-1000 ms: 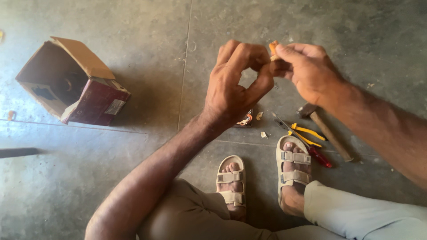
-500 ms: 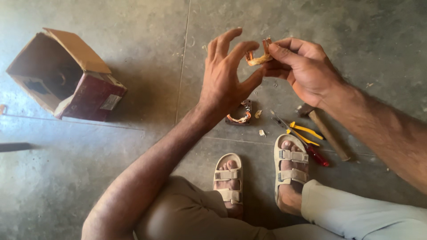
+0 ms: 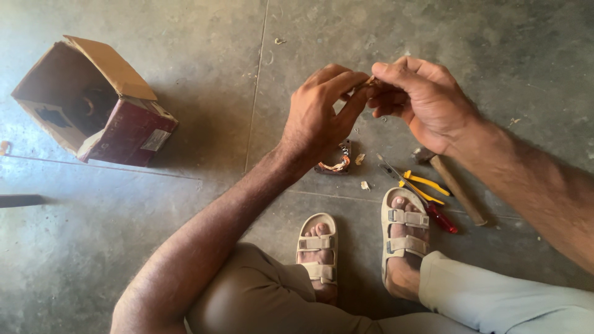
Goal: The person sits on the floor and uses a hammer, pliers, and a screwdriver to break apart a small square electronic component with copper windings. They repeatedly strike the object, pry off pieces, and pull out copper wire, placing the removed wire into a nearby cardboard box.
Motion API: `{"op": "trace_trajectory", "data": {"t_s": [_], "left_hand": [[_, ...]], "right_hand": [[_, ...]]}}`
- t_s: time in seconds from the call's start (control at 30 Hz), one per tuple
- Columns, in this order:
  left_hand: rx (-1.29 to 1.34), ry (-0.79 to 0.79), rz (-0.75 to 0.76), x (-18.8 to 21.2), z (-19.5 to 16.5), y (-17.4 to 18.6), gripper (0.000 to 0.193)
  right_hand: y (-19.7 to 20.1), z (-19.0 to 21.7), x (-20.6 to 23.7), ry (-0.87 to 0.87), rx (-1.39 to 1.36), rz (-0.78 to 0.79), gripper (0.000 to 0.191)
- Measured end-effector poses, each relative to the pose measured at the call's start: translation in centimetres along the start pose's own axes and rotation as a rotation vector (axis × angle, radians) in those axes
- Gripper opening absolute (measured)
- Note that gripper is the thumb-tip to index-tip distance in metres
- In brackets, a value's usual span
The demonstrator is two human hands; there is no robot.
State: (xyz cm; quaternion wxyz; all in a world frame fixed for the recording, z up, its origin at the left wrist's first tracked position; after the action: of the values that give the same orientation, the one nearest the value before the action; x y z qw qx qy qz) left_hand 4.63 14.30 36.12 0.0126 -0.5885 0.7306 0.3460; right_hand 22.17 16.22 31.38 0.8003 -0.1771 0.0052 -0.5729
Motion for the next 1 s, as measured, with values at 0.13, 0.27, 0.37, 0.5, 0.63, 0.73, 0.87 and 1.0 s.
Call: {"op": "trace_trajectory", "data": {"t_s": [0.13, 0.27, 0.37, 0.5, 0.63, 0.73, 0.87, 1.0], "left_hand": [[0.046, 0.016, -0.019, 0.0, -0.2, 0.1, 0.021], [0.059, 0.025, -0.029, 0.0, -0.3, 0.2, 0.021], [0.06, 0.058, -0.03, -0.1, -0.2, 0.2, 0.025], [0.065, 0.057, -0.018, -0.1, -0.3, 0.4, 0.024], [-0.064, -0.024, -0.041, -0.2, -0.7, 0.7, 0.023], [-0.13, -0.082, -0.033, -0.1, -0.9, 0.8, 0.026], [-0.203, -0.169, -0.059, -0.1, -1.2, 1.1, 0.025], [-0.187, -0.051, 0.011, -0.1, -0.2, 0.9, 0.023]], "right_hand": [[0.3, -0.1, 0.0, 0.005, 0.059, -0.079, 0.017], [0.1, 0.1, -0.1, 0.016, 0.074, -0.042, 0.02], [0.0, 0.1, -0.1, 0.005, 0.061, -0.017, 0.022], [0.0, -0.1, -0.1, -0.01, 0.059, -0.028, 0.022], [0.1, -0.3, -0.3, -0.027, 0.069, -0.038, 0.022], [0.0, -0.2, -0.3, -0.033, 0.098, -0.041, 0.023], [-0.4, 0.1, -0.1, -0.019, 0.153, -0.034, 0.026], [-1.7, 1.0, 0.2, 0.101, 0.217, 0.064, 0.032]]}}
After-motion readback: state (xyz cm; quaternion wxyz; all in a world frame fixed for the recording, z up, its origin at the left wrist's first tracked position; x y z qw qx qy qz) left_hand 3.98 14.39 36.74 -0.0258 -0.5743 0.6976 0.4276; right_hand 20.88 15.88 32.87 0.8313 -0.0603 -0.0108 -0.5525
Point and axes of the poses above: each hand's wrist, its own x-axis away from the middle knuckle, its own y-axis out of the back of the hand, z = x × y, the point moved 6 cm from there along -x, towards the middle knuckle, and after that the axes turned 4 degrees about x, right-handed, at the moved point
